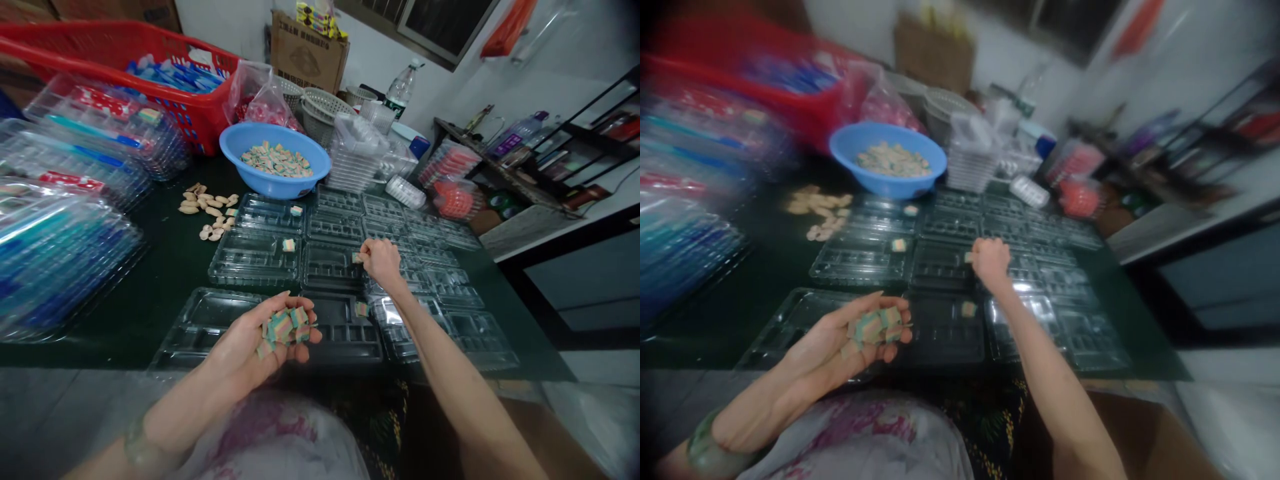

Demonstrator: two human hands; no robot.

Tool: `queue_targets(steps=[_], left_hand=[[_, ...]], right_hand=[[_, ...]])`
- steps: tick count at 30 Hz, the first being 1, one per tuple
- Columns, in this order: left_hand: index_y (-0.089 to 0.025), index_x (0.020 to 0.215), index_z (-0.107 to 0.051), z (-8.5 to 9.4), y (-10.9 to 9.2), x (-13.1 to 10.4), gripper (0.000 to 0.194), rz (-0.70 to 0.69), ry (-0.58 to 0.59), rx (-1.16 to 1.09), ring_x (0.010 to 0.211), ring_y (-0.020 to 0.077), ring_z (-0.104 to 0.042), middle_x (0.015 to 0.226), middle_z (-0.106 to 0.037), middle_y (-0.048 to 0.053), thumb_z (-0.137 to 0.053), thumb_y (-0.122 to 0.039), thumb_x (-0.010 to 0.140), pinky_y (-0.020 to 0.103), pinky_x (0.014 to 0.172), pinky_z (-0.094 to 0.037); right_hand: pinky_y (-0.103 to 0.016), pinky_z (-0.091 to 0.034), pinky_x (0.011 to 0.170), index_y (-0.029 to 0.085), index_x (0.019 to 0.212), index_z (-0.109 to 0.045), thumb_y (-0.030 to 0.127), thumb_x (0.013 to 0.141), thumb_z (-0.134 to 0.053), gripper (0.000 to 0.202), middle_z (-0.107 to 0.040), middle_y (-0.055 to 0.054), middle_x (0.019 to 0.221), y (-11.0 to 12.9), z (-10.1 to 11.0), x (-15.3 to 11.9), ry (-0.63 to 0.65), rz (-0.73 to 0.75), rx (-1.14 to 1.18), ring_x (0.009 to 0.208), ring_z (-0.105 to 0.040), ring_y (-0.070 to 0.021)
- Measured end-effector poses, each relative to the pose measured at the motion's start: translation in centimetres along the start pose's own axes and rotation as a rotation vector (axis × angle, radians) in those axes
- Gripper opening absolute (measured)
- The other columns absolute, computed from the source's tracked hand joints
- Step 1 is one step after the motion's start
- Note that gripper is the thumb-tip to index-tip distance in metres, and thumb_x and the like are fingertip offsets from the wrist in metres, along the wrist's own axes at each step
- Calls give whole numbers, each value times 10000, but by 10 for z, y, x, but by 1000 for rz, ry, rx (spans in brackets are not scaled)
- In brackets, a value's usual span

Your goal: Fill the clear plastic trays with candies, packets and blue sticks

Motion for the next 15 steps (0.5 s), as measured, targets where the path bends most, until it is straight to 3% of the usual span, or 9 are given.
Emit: queue_targets(steps=[5,11,15], left_hand=[[-95,917,-589,0,0,0,256,-7,-3,6,787,273,-569,903,-541,113,-444,-292,844,323,548,-437],[-87,906,-594,0,1,1,252,-9,-7,1,794,286,-573,897,-542,115,-455,-285,838,322,533,-444],[-81,909,-595,-2,2,4,265,-10,24,-17,797,290,-573,877,-542,112,-456,-296,838,319,534,-443]], right_hand=[[-293,-325,713,195,805,-656,237,829,-441,220,-639,-60,828,-6,0,-2,-32,26,23,812,-515,-199],[-271,-335,713,250,882,-671,359,797,-544,188,-644,-11,811,-12,4,-7,-19,107,63,799,-518,-180],[-269,-340,697,257,831,-687,292,789,-544,153,-650,-12,809,-9,-6,0,-4,111,47,784,-523,-179]])
Point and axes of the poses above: each hand's wrist, its own x-axis towards the middle knuckle, its own z-axis out of the back of the hand, y = z × x, the point moved 7 cm from there along x, towards the middle knuckle
